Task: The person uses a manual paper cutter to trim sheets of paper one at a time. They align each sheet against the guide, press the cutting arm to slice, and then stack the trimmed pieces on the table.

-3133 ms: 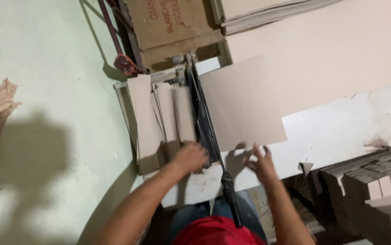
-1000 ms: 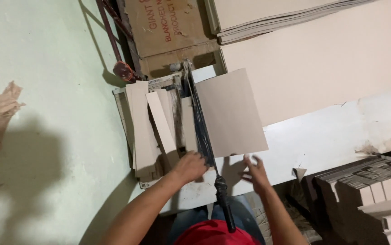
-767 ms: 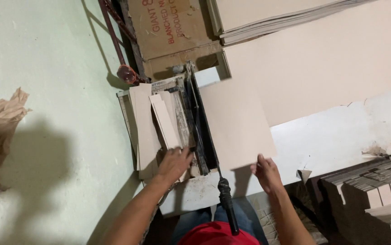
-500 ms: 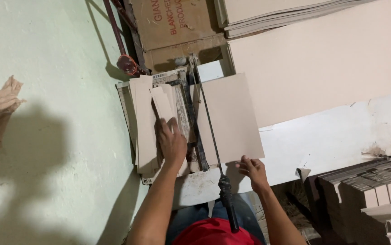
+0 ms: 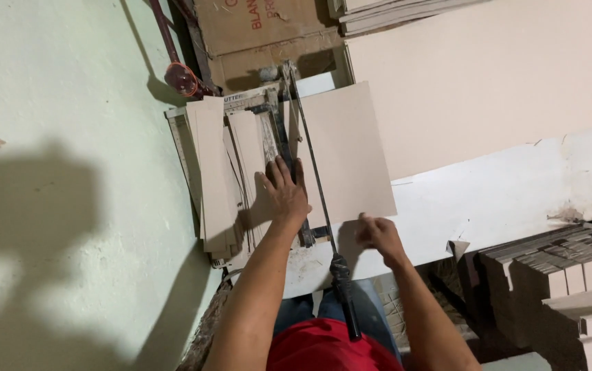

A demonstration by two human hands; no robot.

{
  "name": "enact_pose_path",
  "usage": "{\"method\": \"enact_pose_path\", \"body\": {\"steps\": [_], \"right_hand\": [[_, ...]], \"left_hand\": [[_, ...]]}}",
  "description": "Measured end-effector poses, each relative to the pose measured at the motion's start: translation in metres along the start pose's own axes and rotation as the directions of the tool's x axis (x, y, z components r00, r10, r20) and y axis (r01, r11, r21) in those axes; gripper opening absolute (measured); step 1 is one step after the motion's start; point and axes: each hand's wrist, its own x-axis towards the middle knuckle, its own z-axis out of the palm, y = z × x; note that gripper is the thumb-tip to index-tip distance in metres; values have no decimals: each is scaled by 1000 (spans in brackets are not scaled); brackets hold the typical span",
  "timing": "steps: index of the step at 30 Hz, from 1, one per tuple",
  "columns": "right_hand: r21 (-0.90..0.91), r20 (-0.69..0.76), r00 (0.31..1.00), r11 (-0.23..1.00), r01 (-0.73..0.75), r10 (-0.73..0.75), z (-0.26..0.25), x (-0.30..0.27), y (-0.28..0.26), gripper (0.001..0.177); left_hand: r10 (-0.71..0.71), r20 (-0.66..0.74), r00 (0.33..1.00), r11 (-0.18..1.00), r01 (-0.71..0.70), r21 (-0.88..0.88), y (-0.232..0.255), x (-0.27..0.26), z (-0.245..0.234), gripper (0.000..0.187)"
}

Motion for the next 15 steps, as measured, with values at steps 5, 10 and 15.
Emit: {"method": "enact_pose_path", "body": {"steps": [5, 10, 15], "right_hand": [[-699, 173, 985, 702, 137, -21, 31, -103, -85, 61], [-911, 168, 983, 369, 185, -79, 70, -132, 12, 105], [-895, 168, 941, 356, 270, -293, 81, -35, 125, 94]], "left_hand": [[-44, 6, 999, 992, 43, 123, 3, 14, 17, 130], [-13, -57, 998, 988, 22, 150, 2, 12, 15, 118], [-39, 64, 997, 987, 29, 161, 6, 13, 7, 131]]}}
